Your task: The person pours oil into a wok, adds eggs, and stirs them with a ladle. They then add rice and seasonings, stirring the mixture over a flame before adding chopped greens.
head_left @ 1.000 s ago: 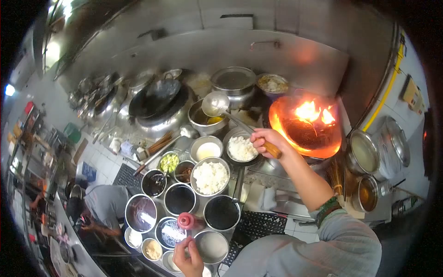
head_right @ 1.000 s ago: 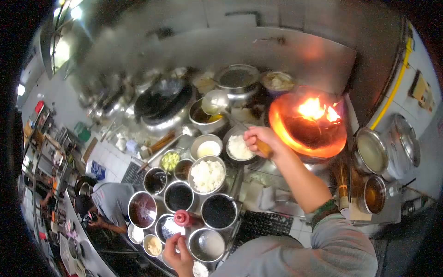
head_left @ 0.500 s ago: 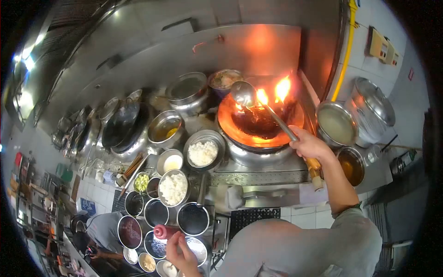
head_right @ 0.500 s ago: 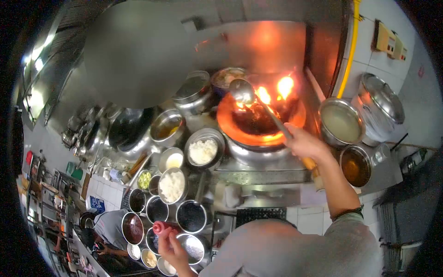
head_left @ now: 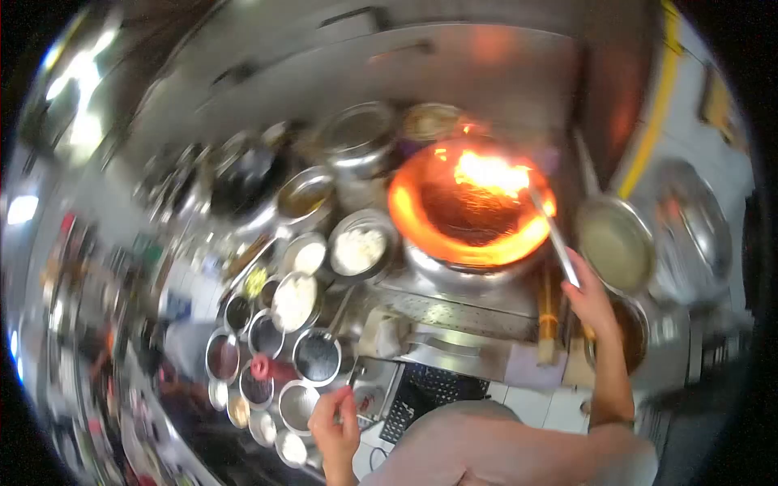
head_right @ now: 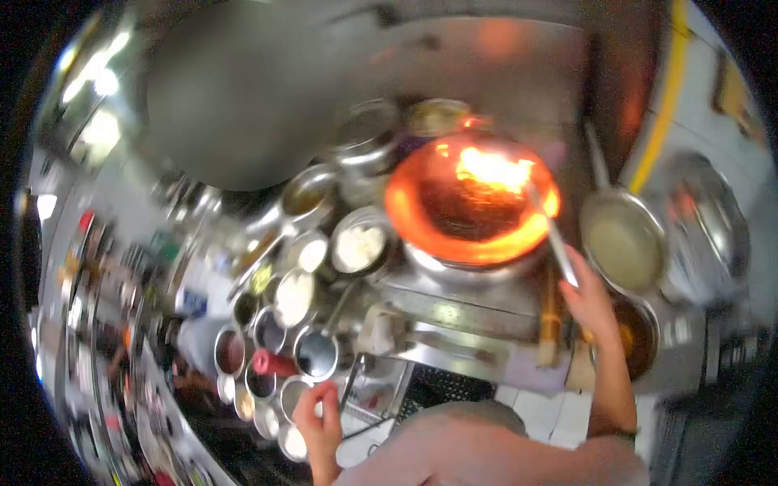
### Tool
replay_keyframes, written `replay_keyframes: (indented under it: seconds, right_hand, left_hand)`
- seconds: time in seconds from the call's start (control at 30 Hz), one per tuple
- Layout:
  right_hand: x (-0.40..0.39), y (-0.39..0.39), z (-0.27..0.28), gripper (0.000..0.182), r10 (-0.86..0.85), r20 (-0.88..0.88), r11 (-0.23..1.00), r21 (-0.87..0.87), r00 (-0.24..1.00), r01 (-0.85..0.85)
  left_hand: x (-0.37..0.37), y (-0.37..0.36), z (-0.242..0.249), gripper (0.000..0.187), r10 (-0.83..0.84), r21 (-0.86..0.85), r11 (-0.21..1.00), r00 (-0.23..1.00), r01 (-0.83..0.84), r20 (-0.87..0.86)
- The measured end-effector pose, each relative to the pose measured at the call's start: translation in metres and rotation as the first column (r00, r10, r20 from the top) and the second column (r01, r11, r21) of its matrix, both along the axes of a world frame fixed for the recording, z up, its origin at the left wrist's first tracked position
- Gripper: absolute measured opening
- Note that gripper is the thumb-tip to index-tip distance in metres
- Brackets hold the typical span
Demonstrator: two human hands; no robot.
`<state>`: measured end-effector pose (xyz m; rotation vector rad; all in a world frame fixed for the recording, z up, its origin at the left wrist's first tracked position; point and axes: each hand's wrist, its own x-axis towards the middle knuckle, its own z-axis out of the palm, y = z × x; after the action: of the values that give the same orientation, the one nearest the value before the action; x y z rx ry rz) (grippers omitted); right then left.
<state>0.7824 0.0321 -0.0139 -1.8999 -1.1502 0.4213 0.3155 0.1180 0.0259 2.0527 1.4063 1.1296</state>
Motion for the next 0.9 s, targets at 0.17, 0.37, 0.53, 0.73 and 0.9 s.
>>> replay_keyframes:
  seconds: [0.17, 0.37, 0.53, 0.73, 0.9]
  right_hand:
    - [0.1, -0.067, -0.055, 0.059, -0.075, 0.31, 0.997, -0.011, 0.948, 0.082]
    - [0.16, -0.108, -0.09, 0.055, -0.142, 0.071, 0.989, -0.031, 0.987, 0.144]
    - [0.096, -0.067, -0.054, 0.054, -0.101, -0.285, 0.987, 0.092, 0.953, 0.131]
    - [-0.019, 0.037, 0.0, 0.054, 0.276, -0.633, 0.937, 0.344, 0.723, -0.056]
    - [-0.135, 0.21, 0.027, 0.05, 0.539, -0.543, 0.84, 0.401, 0.644, -0.364]
  left_hand:
    - [0.014, -0.018, 0.005, 0.015, -0.05, -0.032, 0.998, 0.999, 0.05, 0.006]
    - [0.013, -0.039, 0.002, 0.016, -0.015, -0.014, 1.0, 0.999, 0.016, 0.04]
    - [-0.008, -0.049, 0.005, 0.016, -0.035, 0.036, 0.999, 0.999, 0.033, 0.04]
    - [-0.048, -0.091, 0.024, 0.015, 0.14, 0.037, 0.989, 0.987, -0.143, 0.079]
    - [-0.112, -0.165, 0.005, 0.012, 0.507, 0.074, 0.859, 0.862, -0.506, 0.002]
